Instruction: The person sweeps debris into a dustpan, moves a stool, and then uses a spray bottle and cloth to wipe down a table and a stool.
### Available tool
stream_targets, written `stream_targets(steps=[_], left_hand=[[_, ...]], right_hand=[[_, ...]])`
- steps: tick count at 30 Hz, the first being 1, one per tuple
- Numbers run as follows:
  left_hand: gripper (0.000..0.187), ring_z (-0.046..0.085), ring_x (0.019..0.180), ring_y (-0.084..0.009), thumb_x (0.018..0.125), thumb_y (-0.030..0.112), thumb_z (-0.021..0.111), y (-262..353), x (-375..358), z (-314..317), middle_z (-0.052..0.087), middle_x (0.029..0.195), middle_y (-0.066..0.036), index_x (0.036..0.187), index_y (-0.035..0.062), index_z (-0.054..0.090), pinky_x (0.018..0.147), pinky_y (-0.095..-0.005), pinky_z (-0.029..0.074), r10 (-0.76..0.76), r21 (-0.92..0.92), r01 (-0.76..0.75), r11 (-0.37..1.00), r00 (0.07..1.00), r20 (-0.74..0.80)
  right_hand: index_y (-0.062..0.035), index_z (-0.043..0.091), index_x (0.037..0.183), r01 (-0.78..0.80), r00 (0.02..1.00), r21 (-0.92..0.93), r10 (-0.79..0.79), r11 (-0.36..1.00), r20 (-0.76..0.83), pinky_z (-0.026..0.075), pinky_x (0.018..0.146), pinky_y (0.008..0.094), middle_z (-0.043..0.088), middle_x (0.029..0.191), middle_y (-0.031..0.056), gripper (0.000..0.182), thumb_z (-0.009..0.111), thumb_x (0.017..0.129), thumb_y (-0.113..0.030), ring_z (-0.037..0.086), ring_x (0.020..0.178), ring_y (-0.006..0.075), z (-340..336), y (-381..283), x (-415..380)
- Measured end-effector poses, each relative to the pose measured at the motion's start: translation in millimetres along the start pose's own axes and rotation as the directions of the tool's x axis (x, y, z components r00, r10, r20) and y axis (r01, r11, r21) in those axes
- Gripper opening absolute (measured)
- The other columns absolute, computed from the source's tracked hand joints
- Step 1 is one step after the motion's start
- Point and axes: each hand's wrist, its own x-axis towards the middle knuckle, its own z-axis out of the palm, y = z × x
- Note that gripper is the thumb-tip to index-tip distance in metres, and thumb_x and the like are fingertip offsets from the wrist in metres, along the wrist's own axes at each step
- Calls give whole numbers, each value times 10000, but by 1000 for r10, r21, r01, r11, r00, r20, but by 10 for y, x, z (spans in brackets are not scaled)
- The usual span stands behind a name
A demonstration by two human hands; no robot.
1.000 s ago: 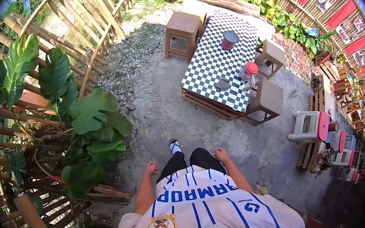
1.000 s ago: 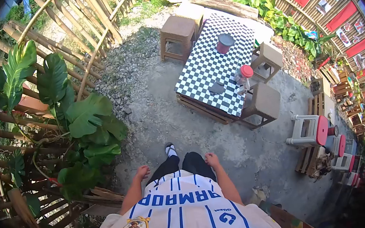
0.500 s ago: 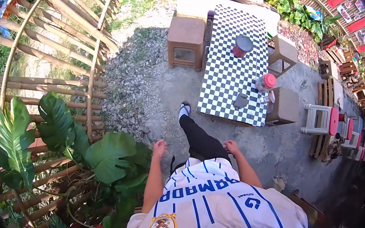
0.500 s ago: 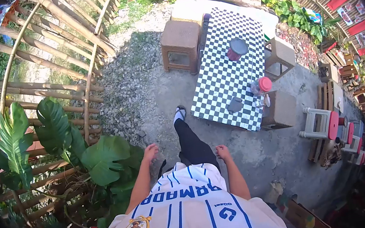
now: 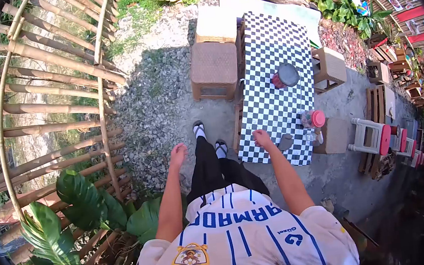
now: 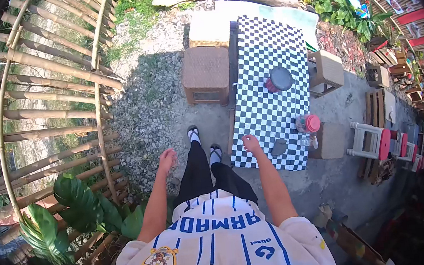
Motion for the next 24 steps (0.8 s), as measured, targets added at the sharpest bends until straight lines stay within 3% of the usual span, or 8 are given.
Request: stream_targets(steps=[9, 11, 13, 15, 16, 18, 21, 24], left_hand=[[517, 653, 931, -166, 920, 306, 708, 1660, 2451, 652, 707, 1126, -38, 1349, 47, 578, 764, -309, 504, 40, 136, -54, 989, 994, 100], [627, 657, 994, -208, 891, 366, 739, 1843, 2995, 823, 694, 1173, -79, 1371, 12, 546, 852, -331, 509, 172, 262, -193, 946, 980, 102], [735, 653, 1061, -246, 854, 412, 773, 1807, 3431, 1112, 671, 1225, -129, 1390, -22, 516, 932, -348, 503, 264, 406, -281, 870, 960, 98], [839, 641, 1132, -278, 811, 443, 811, 1820, 3925, 1359, 641, 1280, -187, 1403, -55, 486, 1003, -362, 484, 370, 565, -339, 753, 927, 62], [915, 619, 1195, -289, 744, 411, 875, 1981, 3958, 1483, 596, 1338, -234, 1400, -79, 468, 1028, -376, 482, 304, 569, -264, 779, 952, 26], [916, 628, 1177, -291, 720, 367, 901, 2262, 3983, 1679, 602, 1331, -226, 1388, -86, 470, 1014, -380, 493, 183, 373, -203, 905, 979, 89], [946, 641, 1152, -291, 675, 338, 938, 2505, 3936, 1870, 614, 1310, -211, 1376, -93, 470, 987, -389, 512, 96, 281, -121, 952, 990, 101], [966, 658, 1117, -283, 636, 330, 966, 2596, 3923, 1904, 633, 1279, -200, 1349, -110, 486, 953, -390, 527, 52, 272, -68, 960, 996, 66]], right_hand=[[-54, 694, 1120, 104, 973, 0, -102, 995, -209, 538, 579, 326, 658, 853, 41, 377, 699, 916, -371, 615, 698, 135, 435, -1530, 1890], [-31, 699, 1120, 95, 962, -29, -99, 995, -254, 544, 623, 325, 667, 893, 37, 417, 713, 908, -390, 625, 752, 141, 527, -1711, 2309], [-6, 673, 1184, 155, 943, 184, -90, 971, -319, 548, 750, 331, 675, 930, 46, 486, 714, 912, -407, 628, 832, 148, 666, -1736, 2831], [12, 629, 1272, 119, 912, 134, -55, 984, -407, 528, 894, 353, 697, 1055, 98, 637, 764, 862, -457, 656, 951, 196, 724, -2236, 2860], [17, 615, 1293, 81, 865, 2, -70, 997, -496, 524, 913, 363, 692, 1104, 119, 693, 785, 835, -473, 656, 998, 214, 764, -2342, 2958], [27, 588, 1337, -24, 762, -253, -146, 967, -631, 516, 952, 384, 682, 1201, 161, 807, 827, 780, -506, 657, 1091, 251, 836, -2494, 3187], [33, 497, 1434, 78, 937, 115, -34, 990, -346, 477, 1058, 427, 645, 1296, 212, 1059, 884, 654, -570, 612, 1223, 360, 698, -2713, 3301], [77, 493, 1414, 52, 944, 224, 25, 973, -329, 503, 1014, 425, 645, 1284, 222, 1098, 934, 612, -529, 642, 1161, 335, 683, -2632, 3491]])
